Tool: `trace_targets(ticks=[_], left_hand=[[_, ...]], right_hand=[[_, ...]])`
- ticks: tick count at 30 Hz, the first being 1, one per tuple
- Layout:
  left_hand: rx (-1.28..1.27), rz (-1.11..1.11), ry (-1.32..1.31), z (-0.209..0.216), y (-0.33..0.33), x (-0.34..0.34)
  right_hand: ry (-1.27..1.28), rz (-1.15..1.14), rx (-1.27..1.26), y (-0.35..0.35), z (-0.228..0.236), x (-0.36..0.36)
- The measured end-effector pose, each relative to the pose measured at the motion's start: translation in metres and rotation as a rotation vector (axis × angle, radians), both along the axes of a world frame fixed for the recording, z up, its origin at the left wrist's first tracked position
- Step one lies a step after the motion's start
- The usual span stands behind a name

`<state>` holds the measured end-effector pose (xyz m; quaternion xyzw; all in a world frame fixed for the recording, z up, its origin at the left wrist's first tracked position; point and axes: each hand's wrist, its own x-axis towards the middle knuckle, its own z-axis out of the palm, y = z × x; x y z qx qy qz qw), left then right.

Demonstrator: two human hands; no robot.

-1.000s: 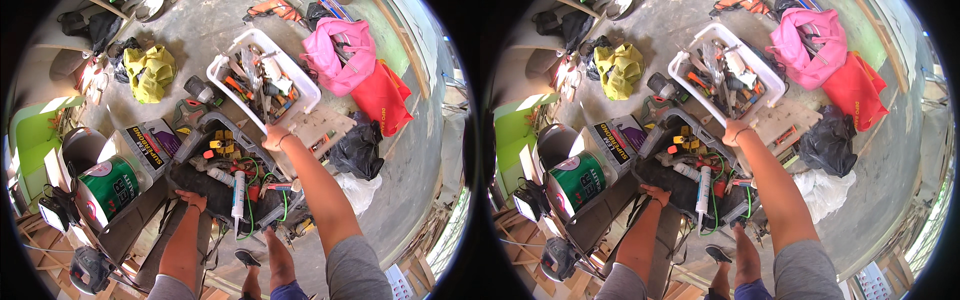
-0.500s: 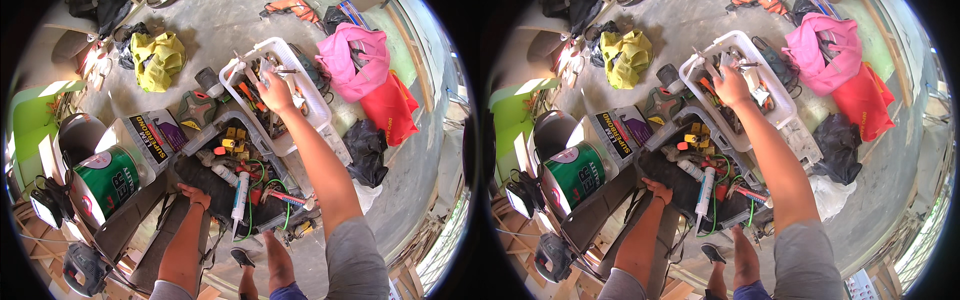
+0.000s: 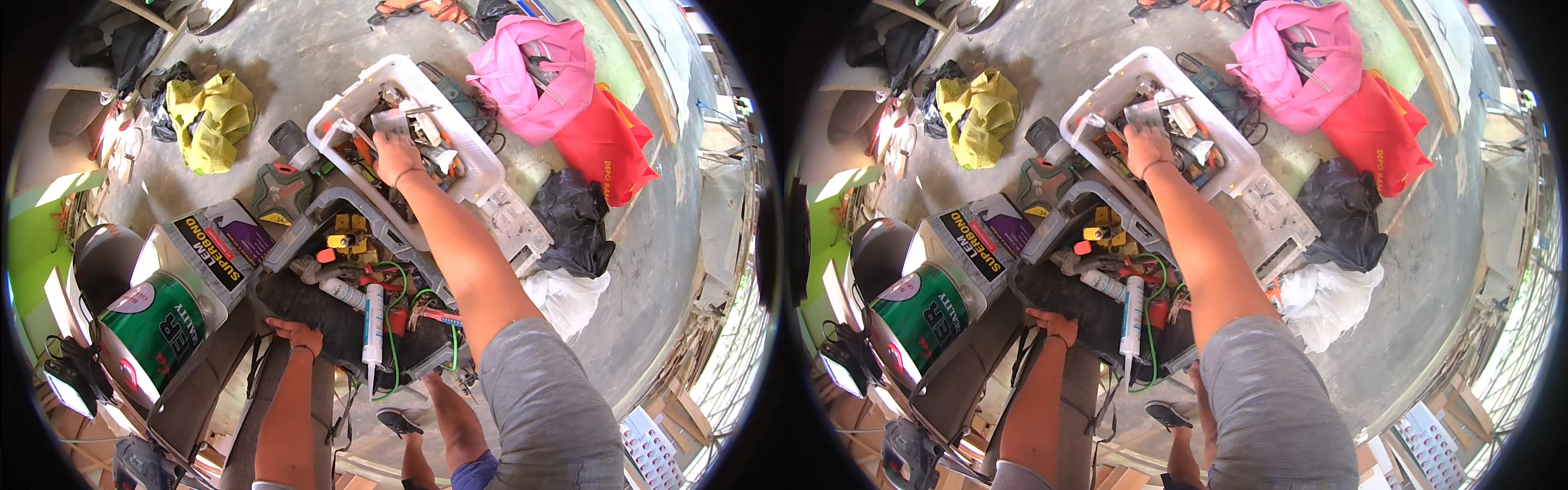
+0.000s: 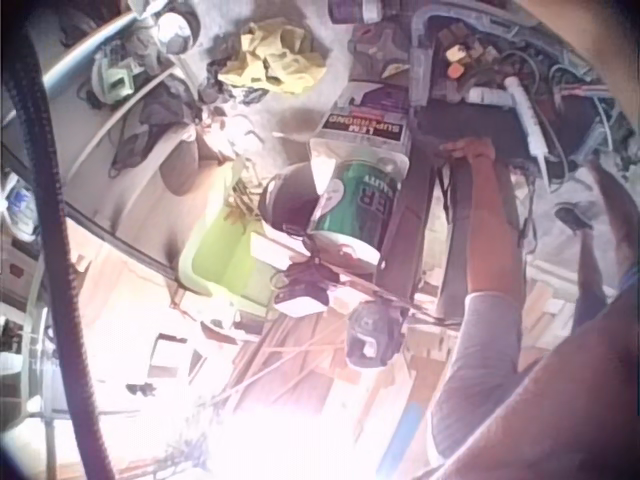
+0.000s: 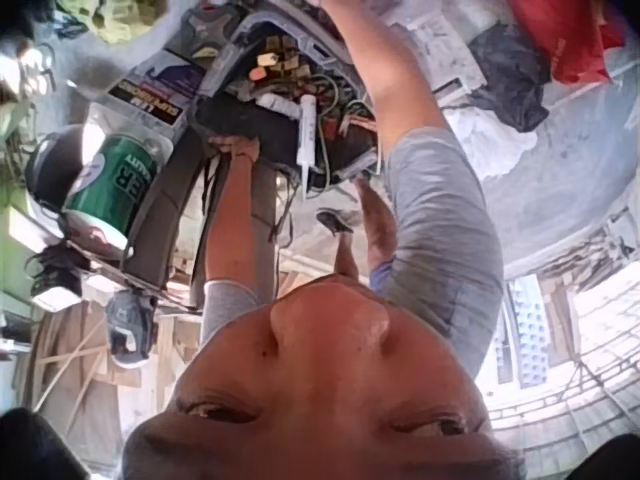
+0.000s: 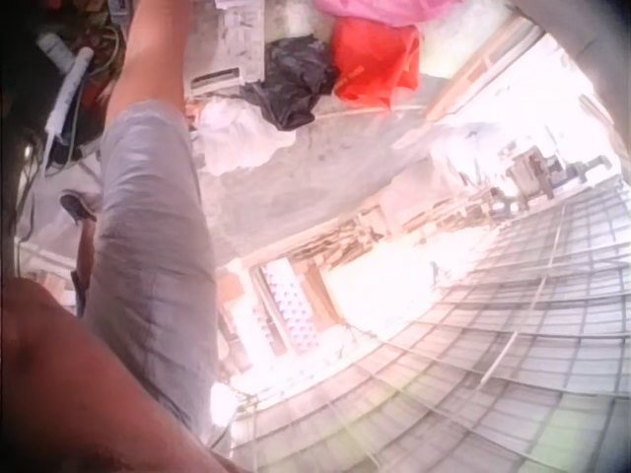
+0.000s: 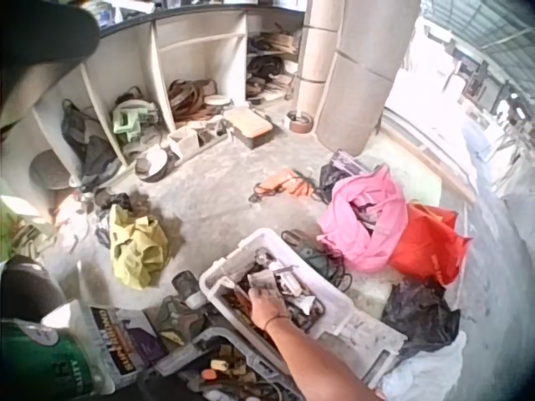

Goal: The person assembles small white wooden strips by applying adhesive and joining them together. They handle the pieces, apply glue, and press the components to form a small structure.

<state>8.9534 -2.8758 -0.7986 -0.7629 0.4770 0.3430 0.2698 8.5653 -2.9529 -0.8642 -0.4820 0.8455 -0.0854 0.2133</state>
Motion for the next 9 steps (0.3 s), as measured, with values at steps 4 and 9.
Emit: trace_targets(ticks=[4,9], left_hand=[[0.008,0.003,0.032,0.001,0.000,0.002],[-0.021,0.039,-0.014,-0.016,0.003,0.009]], right_hand=[[-0.061,-0.020,-0.089,0.046,0.010,-0.009],[-0.320,-0.248,-0.225,0.086,0.024,-0.013]])
